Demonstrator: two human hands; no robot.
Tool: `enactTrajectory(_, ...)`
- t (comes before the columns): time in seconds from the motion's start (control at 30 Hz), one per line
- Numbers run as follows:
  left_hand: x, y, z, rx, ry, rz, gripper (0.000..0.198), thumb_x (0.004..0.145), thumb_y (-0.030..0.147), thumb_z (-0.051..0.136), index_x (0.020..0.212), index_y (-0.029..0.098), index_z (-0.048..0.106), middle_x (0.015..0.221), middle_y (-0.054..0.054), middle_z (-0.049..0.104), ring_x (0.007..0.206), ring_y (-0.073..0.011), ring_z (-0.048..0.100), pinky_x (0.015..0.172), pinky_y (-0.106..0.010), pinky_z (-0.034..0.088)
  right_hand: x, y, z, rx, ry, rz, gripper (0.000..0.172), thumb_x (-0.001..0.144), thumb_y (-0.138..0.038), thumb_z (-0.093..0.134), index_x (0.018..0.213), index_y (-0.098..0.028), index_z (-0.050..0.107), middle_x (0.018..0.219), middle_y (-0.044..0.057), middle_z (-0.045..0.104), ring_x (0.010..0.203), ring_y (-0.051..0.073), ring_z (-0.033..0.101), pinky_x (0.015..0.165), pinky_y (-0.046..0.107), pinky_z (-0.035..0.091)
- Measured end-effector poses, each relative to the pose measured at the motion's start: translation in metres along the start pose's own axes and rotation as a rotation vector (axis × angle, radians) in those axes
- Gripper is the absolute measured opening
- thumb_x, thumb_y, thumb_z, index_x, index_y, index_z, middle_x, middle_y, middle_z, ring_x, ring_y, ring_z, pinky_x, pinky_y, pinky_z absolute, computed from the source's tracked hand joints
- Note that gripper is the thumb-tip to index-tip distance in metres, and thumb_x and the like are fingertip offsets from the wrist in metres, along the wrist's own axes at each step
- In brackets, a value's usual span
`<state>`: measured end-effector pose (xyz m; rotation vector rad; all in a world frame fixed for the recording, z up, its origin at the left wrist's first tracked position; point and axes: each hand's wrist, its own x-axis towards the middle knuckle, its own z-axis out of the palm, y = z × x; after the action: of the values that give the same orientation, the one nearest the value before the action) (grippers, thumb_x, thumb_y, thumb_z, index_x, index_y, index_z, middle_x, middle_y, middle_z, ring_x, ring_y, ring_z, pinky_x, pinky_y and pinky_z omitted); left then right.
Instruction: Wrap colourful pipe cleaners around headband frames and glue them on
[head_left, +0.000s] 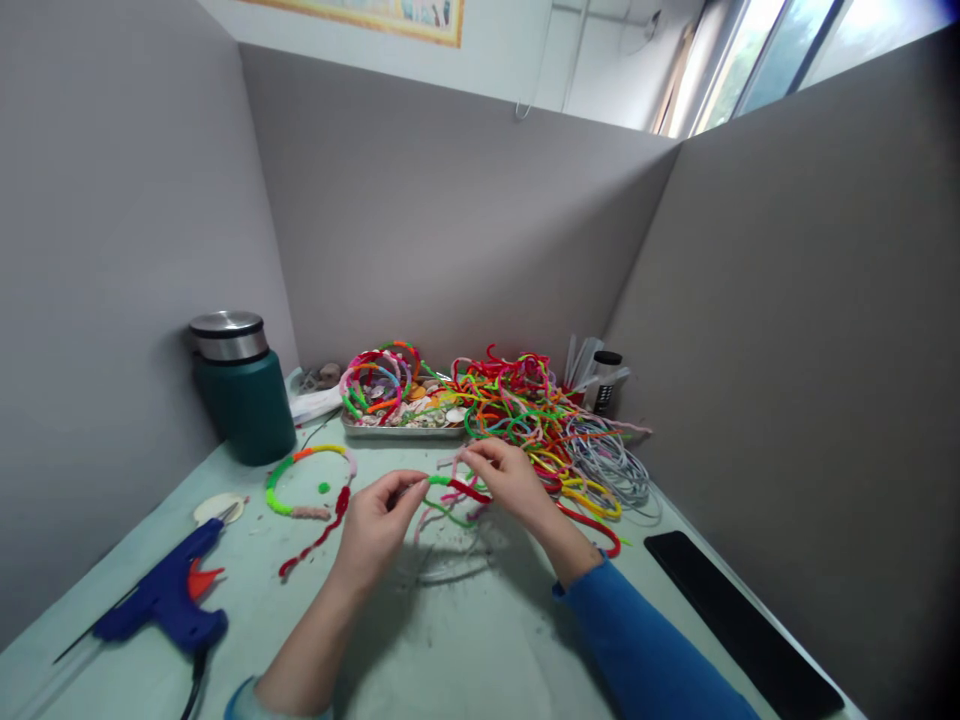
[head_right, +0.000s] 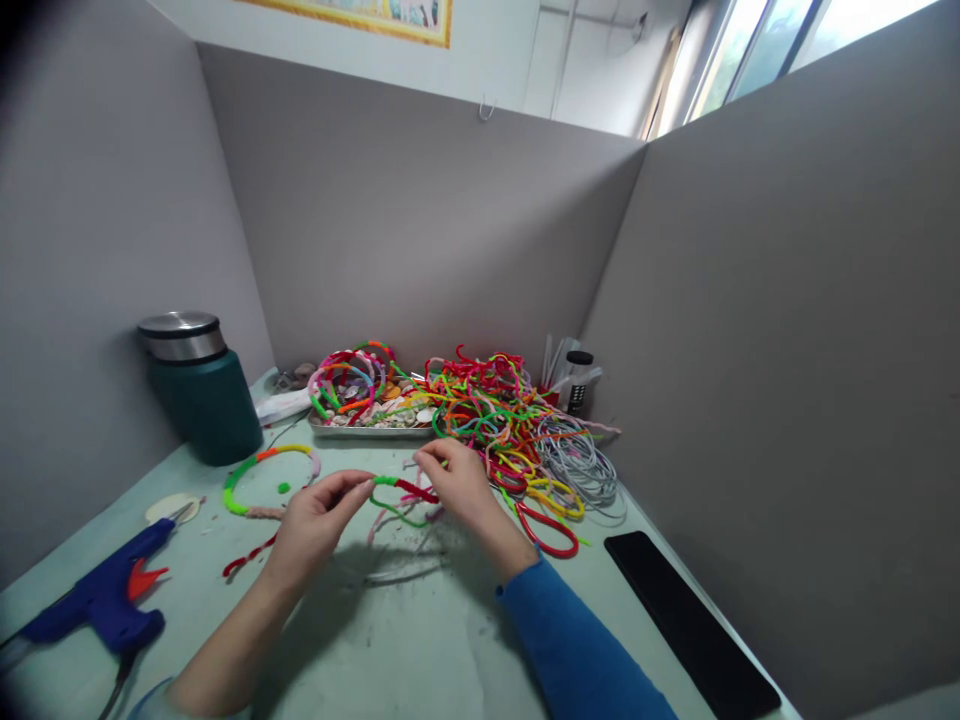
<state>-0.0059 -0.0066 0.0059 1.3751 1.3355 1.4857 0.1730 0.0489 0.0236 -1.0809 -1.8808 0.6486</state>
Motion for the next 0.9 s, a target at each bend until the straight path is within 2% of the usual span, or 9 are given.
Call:
enactTrajectory(0.07,0.002,-0.002,-0.001,-0.014,0.063,-0.042,0.024,0.066,0.039,0.069,0.075,0.017,0.070,0.066,-0.001,0.066,0.060,-0.0139,0.054,0.055,-0.021,0.039,-0.003,-0.011,-0.002,0.000,0.085,-0.039,0.026,0.086,-0.034,0.049,0.079,-0.015,0.065,0.072,0.002,0.061,0.068,0.013,0.054,0.060,0.021,0.039)
enactTrajectory(0.1,0.003,-0.003,-0.001,-0.022,0.083,-0.066,0.026,0.065,0.040,0.069,0.075,0.016,0.070,0.061,0.000,0.064,0.056,-0.0125,0.052,0.051,-0.020,0.037,-0.006,-0.016,-0.003,0.009,0.069,-0.061,0.027,0.088,-0.034,0.047,0.078,-0.016,0.065,0.070,0.002,0.061,0.065,0.012,0.054,0.059,0.021,0.039)
enactTrajectory(0.23,0.004,-0.006,-0.001,-0.090,0.114,-0.117,0.032,0.063,0.044,0.070,0.077,0.015,0.070,0.045,0.004,0.052,0.043,-0.0092,0.042,0.041,-0.020,0.027,-0.018,-0.035,0.001,-0.090,-0.189,-0.230,0.024,0.090,-0.028,0.046,0.080,-0.017,0.065,0.071,0.001,0.064,0.064,0.011,0.056,0.060,0.021,0.038)
enactTrajectory(0.3,0.005,-0.007,0.000,-0.132,0.116,-0.125,0.034,0.061,0.045,0.071,0.076,0.014,0.069,0.041,0.005,0.048,0.041,-0.0089,0.040,0.040,-0.020,0.026,-0.023,-0.038,0.007,-0.238,-0.233,-0.301,0.018,0.087,-0.028,0.051,0.087,-0.018,0.066,0.080,0.003,0.067,0.074,0.014,0.059,0.066,0.023,0.038)
enactTrajectory(0.43,0.006,-0.007,0.001,-0.171,0.095,-0.162,0.035,0.059,0.046,0.072,0.072,0.014,0.069,0.037,0.007,0.043,0.038,-0.0085,0.037,0.038,-0.020,0.023,-0.029,-0.036,0.019,-0.499,-0.285,-0.277,0.025,0.082,-0.034,0.058,0.103,-0.021,0.061,0.090,0.006,0.069,0.082,0.019,0.061,0.065,0.025,0.036)
enactTrajectory(0.53,0.006,-0.007,0.001,-0.180,0.072,-0.198,0.036,0.060,0.048,0.071,0.070,0.013,0.067,0.036,0.008,0.039,0.036,-0.0068,0.032,0.037,-0.020,0.020,-0.031,-0.035,0.024,-0.637,-0.343,-0.244,0.017,0.083,-0.031,0.056,0.096,-0.022,0.062,0.079,0.004,0.069,0.070,0.018,0.060,0.056,0.025,0.030)
enactTrajectory(0.63,0.006,-0.008,0.001,-0.217,0.034,-0.239,0.036,0.062,0.047,0.069,0.071,0.013,0.064,0.038,0.010,0.034,0.035,-0.0044,0.024,0.037,-0.019,0.015,-0.032,-0.036,0.026,-0.696,-0.349,-0.263,0.014,0.085,-0.027,0.051,0.080,-0.021,0.062,0.069,0.002,0.066,0.062,0.015,0.057,0.052,0.025,0.024)
enactTrajectory(0.73,0.006,-0.009,0.001,-0.311,0.001,-0.273,0.033,0.064,0.045,0.068,0.072,0.014,0.060,0.041,0.012,0.029,0.036,-0.0036,0.019,0.036,-0.018,0.013,-0.032,-0.037,0.025,-0.687,-0.333,-0.322,0.017,0.086,-0.027,0.050,0.075,-0.020,0.060,0.067,0.001,0.065,0.059,0.013,0.054,0.052,0.026,0.022)
enactTrajectory(0.9,0.007,-0.010,-0.001,-0.190,0.022,-0.212,0.035,0.065,0.045,0.066,0.080,0.014,0.064,0.041,0.010,0.036,0.036,-0.0053,0.026,0.037,-0.019,0.017,-0.030,-0.037,0.021,-0.660,-0.198,-0.440,0.018,0.087,-0.025,0.047,0.075,-0.019,0.059,0.069,0.001,0.063,0.063,0.013,0.052,0.056,0.026,0.027)
